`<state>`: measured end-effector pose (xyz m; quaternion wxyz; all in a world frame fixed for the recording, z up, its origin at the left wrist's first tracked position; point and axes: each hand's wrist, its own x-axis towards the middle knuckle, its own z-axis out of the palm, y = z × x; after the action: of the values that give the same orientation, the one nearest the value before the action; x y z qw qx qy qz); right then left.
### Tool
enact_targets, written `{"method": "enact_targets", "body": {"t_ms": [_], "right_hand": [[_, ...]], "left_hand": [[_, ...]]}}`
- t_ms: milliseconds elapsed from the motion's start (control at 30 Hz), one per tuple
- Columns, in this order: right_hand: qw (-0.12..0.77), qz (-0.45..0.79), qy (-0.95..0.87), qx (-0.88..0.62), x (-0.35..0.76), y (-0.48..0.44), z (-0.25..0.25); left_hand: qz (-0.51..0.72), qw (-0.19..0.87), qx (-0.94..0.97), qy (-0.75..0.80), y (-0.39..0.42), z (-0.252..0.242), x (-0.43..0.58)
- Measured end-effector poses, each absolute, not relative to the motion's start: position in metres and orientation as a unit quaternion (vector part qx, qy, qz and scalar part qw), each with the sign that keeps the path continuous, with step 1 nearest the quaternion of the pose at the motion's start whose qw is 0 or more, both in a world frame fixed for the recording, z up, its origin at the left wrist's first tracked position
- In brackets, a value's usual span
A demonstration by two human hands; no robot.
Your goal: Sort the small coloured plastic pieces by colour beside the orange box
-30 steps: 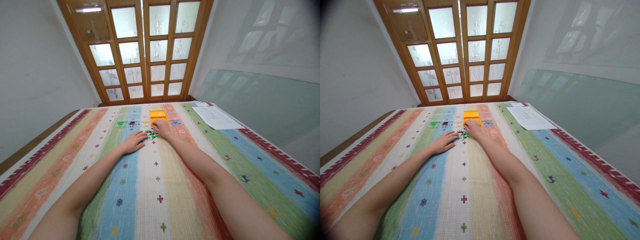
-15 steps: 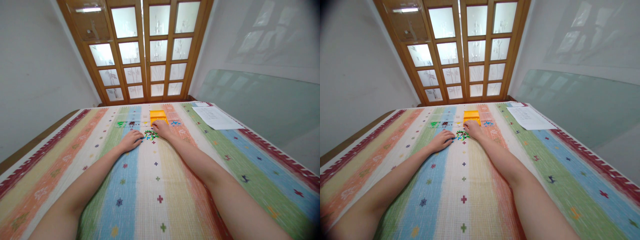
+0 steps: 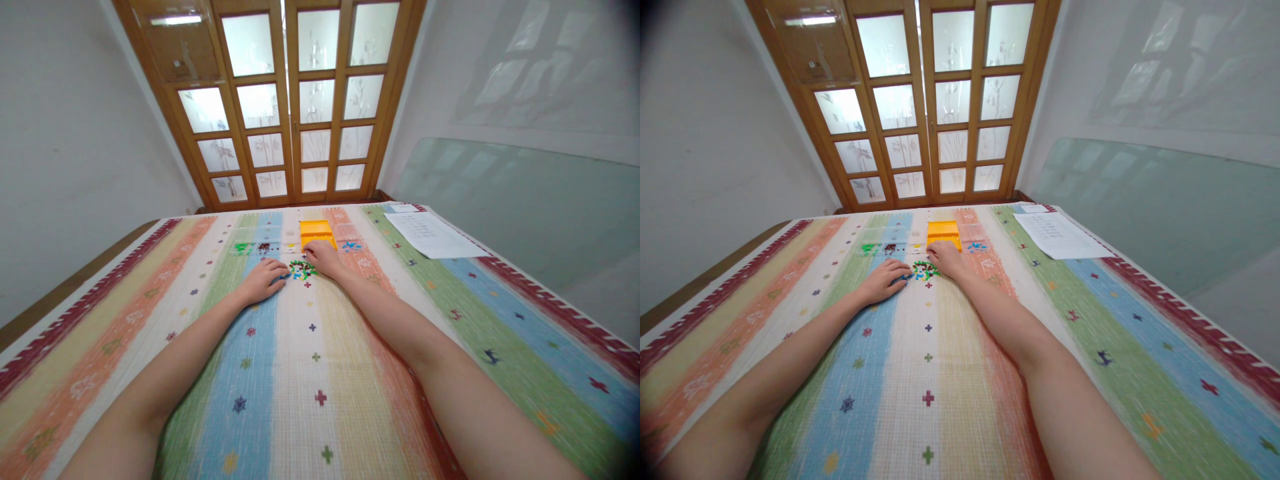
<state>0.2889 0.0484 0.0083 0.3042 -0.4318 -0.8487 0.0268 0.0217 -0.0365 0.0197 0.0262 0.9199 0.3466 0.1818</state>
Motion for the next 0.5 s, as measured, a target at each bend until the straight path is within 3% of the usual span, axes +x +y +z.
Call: {"method": "enact_targets", "body": {"t_ms": [267,500], "right_hand": [[0.293,0.018,-0.852,-0.433,0.2873,0.0493,0.0079],[0.292,0.018,-0.856,-0.427,0.2877,0.0519,0.0043]], "left_hand": [[0.126,0.037,0.938,0.320,-0.0343,0.0104,0.0286],[0.148,0.037,0.927,0.342,-0.0351,0.0114,0.0255]]}}
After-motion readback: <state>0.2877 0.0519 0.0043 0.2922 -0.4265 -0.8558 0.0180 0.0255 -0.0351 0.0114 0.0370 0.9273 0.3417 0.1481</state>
